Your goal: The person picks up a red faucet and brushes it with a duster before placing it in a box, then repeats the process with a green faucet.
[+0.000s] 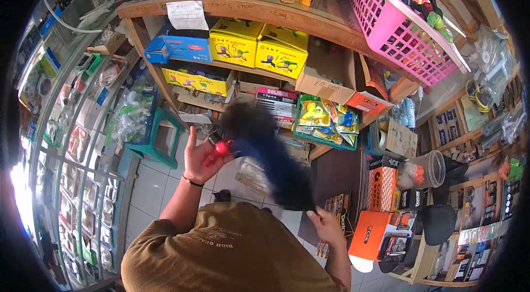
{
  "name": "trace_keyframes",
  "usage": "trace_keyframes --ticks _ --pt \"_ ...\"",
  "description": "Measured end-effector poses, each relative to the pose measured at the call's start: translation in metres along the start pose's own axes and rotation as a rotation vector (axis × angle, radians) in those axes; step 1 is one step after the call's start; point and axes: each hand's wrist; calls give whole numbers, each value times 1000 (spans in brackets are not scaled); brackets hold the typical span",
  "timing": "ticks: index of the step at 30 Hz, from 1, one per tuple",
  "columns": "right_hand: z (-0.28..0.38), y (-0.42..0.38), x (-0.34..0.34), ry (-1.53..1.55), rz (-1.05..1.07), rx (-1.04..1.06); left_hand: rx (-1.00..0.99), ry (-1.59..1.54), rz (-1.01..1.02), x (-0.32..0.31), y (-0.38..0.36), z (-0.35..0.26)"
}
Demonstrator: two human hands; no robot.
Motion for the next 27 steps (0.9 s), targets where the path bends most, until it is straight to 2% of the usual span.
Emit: trace_keyframes --ticks 1,2,4,6,7,8,10,11,12,15,16,18,21,22,23,24,26,27 --pt "0 -1 -2 -6 18 37 22 -66 151 6 1 0" --pt "1 0 -4 -10 33 76 20 -62 151 6 1 0" --pt "1 2 -3 -9 48 63 6 262 55 -3 3 0" --pt "4 2 -1 -10 80 24 3 269 89 6 3 -3" --pt "18 6 0 85 27 -72 27 105 99 12 3 -4" --pt "17 4 -4 83 29 -74 47 -59 108 16 2 -4" --pt "7 -1 -13 -34 80 56 18 -67 63 11 3 -2" --pt "-2 -3 -16 -85 161 163 -4 82 66 6 3 -1" --pt "-1 -3 -13 -86 159 164 -23 231 68 4 4 0" --pt "9 4 -5 56 2 -61 -17 138 15 3 2 -1" --pt "14 0 -5 56 4 -66 -3 95 22 0 0 0" --pt "22 0 -5 -79 65 75 -18 154 -43 -6 0 -1" --pt "20 1 -1 -81 88 66 35 300 34 -4 1 -9" --pt "19 0 1 -80 104 56 25 243 17 -7 1 -7" --pt "9 2 -3 12 2 -24 24 142 41 -2 0 -8" --pt "12 0 -3 8 8 -25 19 38 64 2 0 -7" --pt "21 1 -4 -72 52 48 -14 58 63 3 -3 -6" --pt "19 -1 -6 -93 84 191 -21 162 30 -5 -6 -6"
Point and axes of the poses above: each hand's wrist, its own y-axis towards the middle knuckle, its own x-axis out of the back of the hand, z = x × y, and after that the axes turned 15 degrees about x, right-handed
